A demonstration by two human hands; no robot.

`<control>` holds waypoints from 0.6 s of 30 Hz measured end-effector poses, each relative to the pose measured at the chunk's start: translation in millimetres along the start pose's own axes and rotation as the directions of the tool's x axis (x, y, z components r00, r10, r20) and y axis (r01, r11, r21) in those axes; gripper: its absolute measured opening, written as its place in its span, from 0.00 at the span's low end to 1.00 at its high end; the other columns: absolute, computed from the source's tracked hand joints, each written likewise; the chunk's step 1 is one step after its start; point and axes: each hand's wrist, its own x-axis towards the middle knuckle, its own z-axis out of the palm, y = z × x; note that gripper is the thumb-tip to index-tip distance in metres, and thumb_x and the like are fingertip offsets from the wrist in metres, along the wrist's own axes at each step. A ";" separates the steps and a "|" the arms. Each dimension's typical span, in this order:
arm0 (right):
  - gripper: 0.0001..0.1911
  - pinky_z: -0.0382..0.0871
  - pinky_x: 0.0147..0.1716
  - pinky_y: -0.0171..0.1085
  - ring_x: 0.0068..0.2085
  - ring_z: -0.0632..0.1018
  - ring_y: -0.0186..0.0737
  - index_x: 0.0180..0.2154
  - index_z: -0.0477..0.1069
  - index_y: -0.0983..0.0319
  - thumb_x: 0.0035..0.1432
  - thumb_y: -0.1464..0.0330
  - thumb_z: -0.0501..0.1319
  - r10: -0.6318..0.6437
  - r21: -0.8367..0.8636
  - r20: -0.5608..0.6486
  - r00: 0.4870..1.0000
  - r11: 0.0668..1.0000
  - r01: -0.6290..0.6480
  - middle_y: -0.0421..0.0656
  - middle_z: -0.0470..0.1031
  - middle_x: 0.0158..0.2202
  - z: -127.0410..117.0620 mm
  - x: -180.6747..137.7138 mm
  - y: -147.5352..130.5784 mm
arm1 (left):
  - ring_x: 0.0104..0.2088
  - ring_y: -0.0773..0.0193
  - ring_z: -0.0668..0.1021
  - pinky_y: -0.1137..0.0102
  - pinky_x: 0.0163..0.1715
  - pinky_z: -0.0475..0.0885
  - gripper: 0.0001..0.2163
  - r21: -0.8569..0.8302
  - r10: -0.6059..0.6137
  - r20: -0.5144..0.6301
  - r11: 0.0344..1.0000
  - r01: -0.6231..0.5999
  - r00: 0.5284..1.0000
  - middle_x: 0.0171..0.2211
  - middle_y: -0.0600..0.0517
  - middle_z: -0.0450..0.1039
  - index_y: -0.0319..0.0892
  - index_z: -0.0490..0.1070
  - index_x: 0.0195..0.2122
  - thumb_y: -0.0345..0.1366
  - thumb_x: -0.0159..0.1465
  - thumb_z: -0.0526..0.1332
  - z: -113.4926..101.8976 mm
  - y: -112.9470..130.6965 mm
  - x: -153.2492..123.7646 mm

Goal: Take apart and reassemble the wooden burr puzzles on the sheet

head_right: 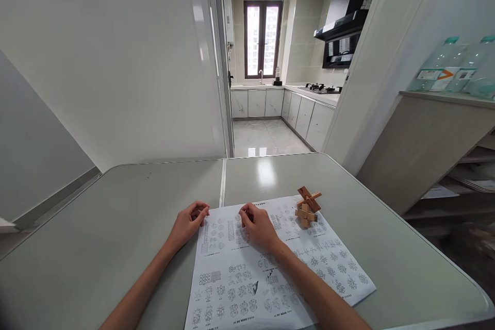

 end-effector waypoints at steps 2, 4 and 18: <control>0.18 0.66 0.25 0.37 0.21 0.70 0.37 0.33 0.68 0.57 0.68 0.52 0.54 0.000 0.000 0.000 1.000 1.000 0.000 0.36 0.73 0.23 0.1 0.0 -0.6 | 0.25 0.63 0.78 0.71 0.28 0.70 0.15 0.002 0.001 0.003 1.000 -0.001 1.000 0.31 0.52 0.79 0.44 0.76 0.38 0.50 0.66 0.59 0.0 -0.8 0.1; 0.18 0.66 0.25 0.37 0.22 0.71 0.37 0.33 0.68 0.57 0.68 0.52 0.54 -0.001 -0.004 0.000 1.000 1.000 0.001 0.37 0.73 0.22 0.1 0.2 -0.5 | 0.25 0.63 0.77 0.71 0.28 0.70 0.15 0.004 0.002 0.006 1.000 -0.002 1.000 0.32 0.52 0.79 0.44 0.76 0.38 0.50 0.67 0.58 -0.1 -1.1 0.0; 0.20 0.66 0.23 0.36 0.20 0.69 0.35 0.32 0.71 0.58 0.63 0.49 0.60 0.053 0.171 -0.045 0.998 0.984 -0.045 0.37 0.73 0.22 -0.1 5.3 3.5 | 0.25 0.63 0.77 0.70 0.29 0.70 0.14 0.016 -0.013 0.002 1.000 0.013 1.000 0.31 0.53 0.79 0.45 0.75 0.38 0.50 0.66 0.59 -1.7 3.4 -0.9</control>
